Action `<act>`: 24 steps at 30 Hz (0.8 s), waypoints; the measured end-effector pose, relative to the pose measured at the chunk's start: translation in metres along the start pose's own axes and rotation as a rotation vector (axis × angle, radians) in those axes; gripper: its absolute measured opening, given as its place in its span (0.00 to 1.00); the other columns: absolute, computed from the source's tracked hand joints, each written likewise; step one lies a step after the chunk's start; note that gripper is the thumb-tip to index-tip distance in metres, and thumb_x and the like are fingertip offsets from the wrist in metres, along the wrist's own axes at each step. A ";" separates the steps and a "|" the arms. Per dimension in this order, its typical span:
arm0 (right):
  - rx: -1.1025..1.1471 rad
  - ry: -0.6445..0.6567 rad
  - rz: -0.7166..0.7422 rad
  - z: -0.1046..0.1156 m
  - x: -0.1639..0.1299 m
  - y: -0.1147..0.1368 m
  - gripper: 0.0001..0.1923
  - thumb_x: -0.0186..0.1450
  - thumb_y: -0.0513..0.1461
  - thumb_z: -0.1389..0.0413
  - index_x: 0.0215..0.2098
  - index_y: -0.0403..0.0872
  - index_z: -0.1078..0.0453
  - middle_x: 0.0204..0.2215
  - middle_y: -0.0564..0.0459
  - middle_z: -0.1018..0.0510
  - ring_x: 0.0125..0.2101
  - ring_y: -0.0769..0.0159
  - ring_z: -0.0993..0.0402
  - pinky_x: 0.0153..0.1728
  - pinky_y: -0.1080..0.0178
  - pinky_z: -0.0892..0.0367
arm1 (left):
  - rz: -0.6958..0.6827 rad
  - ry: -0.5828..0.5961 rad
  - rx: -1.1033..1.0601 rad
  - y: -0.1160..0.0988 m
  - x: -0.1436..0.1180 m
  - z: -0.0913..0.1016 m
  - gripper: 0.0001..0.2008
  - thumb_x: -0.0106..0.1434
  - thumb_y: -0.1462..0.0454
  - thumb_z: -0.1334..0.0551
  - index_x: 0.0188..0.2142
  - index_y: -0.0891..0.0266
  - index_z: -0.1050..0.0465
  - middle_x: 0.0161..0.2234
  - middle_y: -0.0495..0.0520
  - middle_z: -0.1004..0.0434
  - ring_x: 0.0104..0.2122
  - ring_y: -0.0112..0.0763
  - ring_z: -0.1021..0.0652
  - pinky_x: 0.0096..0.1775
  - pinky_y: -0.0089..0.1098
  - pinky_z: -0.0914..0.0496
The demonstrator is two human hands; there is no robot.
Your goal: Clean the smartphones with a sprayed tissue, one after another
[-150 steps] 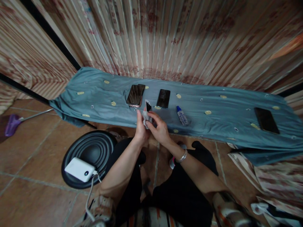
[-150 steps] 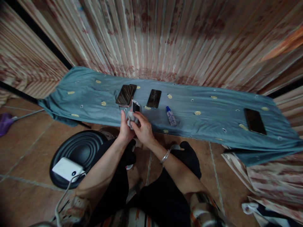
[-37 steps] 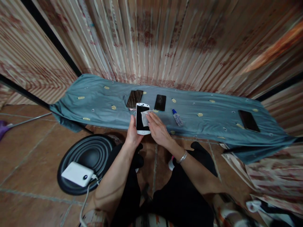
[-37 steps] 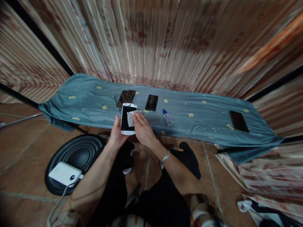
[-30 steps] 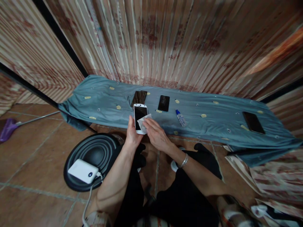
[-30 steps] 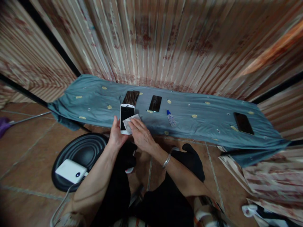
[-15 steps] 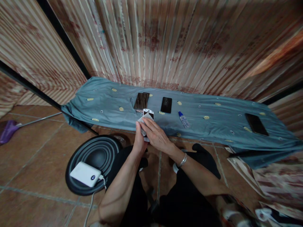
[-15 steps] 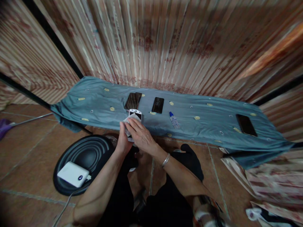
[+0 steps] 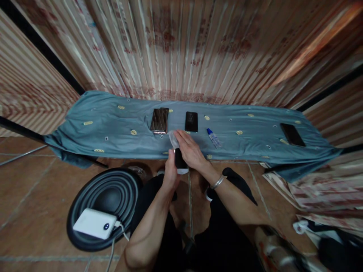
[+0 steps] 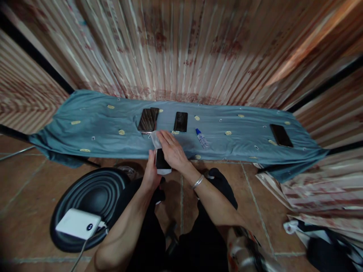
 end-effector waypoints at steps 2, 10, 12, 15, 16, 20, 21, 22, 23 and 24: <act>0.011 -0.020 -0.043 0.001 -0.004 -0.009 0.27 0.73 0.36 0.61 0.69 0.43 0.44 0.66 0.42 0.35 0.68 0.59 0.44 0.68 0.47 0.45 | -0.096 -0.013 0.027 -0.007 -0.001 -0.003 0.20 0.73 0.57 0.51 0.56 0.57 0.26 0.59 0.51 0.25 0.64 0.32 0.32 0.61 0.33 0.37; 0.061 -0.149 -0.236 0.011 -0.027 -0.038 0.26 0.75 0.40 0.62 0.68 0.45 0.42 0.65 0.45 0.34 0.66 0.63 0.40 0.68 0.52 0.44 | -0.064 0.020 -0.018 -0.006 0.002 -0.023 0.23 0.74 0.57 0.55 0.55 0.61 0.25 0.53 0.54 0.20 0.60 0.33 0.27 0.61 0.33 0.35; 0.052 -0.160 -0.264 0.015 -0.031 -0.040 0.26 0.74 0.40 0.62 0.67 0.45 0.41 0.65 0.45 0.34 0.66 0.63 0.40 0.68 0.53 0.44 | -0.053 0.032 -0.038 -0.002 0.004 -0.030 0.24 0.75 0.57 0.56 0.52 0.64 0.25 0.50 0.56 0.19 0.60 0.34 0.27 0.62 0.33 0.37; 0.057 -0.138 -0.270 0.020 -0.035 -0.037 0.25 0.74 0.40 0.60 0.66 0.44 0.40 0.65 0.43 0.34 0.66 0.62 0.40 0.67 0.52 0.43 | -0.039 0.028 -0.053 0.001 0.009 -0.033 0.25 0.74 0.56 0.55 0.49 0.66 0.23 0.47 0.58 0.18 0.59 0.36 0.26 0.63 0.36 0.38; 0.060 -0.124 -0.262 0.021 -0.036 -0.035 0.25 0.74 0.39 0.60 0.66 0.44 0.39 0.65 0.43 0.34 0.66 0.61 0.39 0.67 0.51 0.43 | -0.041 0.019 -0.057 0.000 0.011 -0.032 0.25 0.74 0.55 0.55 0.47 0.67 0.22 0.47 0.59 0.17 0.58 0.38 0.26 0.63 0.37 0.38; 0.060 -0.054 -0.195 0.019 -0.042 -0.019 0.24 0.73 0.37 0.59 0.64 0.42 0.36 0.62 0.40 0.31 0.64 0.58 0.36 0.65 0.49 0.40 | -0.065 -0.003 -0.050 -0.009 0.017 -0.024 0.26 0.73 0.52 0.54 0.41 0.66 0.21 0.43 0.60 0.17 0.55 0.41 0.23 0.61 0.40 0.35; 0.056 -0.038 -0.175 0.018 -0.044 -0.015 0.24 0.72 0.36 0.59 0.63 0.40 0.35 0.62 0.39 0.30 0.63 0.57 0.36 0.65 0.49 0.39 | -0.070 -0.008 -0.049 -0.013 0.019 -0.022 0.27 0.73 0.52 0.54 0.40 0.66 0.21 0.41 0.60 0.16 0.54 0.41 0.22 0.60 0.40 0.34; 0.051 -0.025 -0.158 0.016 -0.046 -0.010 0.24 0.72 0.35 0.59 0.63 0.39 0.35 0.61 0.37 0.30 0.63 0.56 0.35 0.65 0.49 0.39 | -0.074 -0.015 -0.050 -0.016 0.020 -0.019 0.27 0.73 0.52 0.54 0.40 0.65 0.21 0.38 0.59 0.16 0.52 0.41 0.21 0.59 0.40 0.33; 0.046 -0.012 -0.142 0.015 -0.048 -0.006 0.24 0.71 0.34 0.58 0.62 0.38 0.34 0.61 0.37 0.29 0.62 0.56 0.35 0.64 0.49 0.38 | -0.074 -0.025 -0.053 -0.019 0.022 -0.017 0.27 0.73 0.52 0.55 0.38 0.65 0.21 0.36 0.58 0.16 0.51 0.40 0.20 0.59 0.40 0.33; 0.041 0.000 -0.127 0.013 -0.050 -0.002 0.24 0.71 0.33 0.58 0.62 0.38 0.34 0.60 0.37 0.29 0.62 0.56 0.34 0.64 0.50 0.37 | -0.073 -0.037 -0.058 -0.021 0.023 -0.015 0.27 0.73 0.52 0.55 0.37 0.64 0.21 0.34 0.57 0.17 0.49 0.39 0.20 0.58 0.39 0.32</act>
Point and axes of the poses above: each hand's wrist, its own x-axis towards the middle knuckle, its own z-axis out of the back of the hand, y = z × x, the point moved 7 cm from there along x, towards the middle knuckle
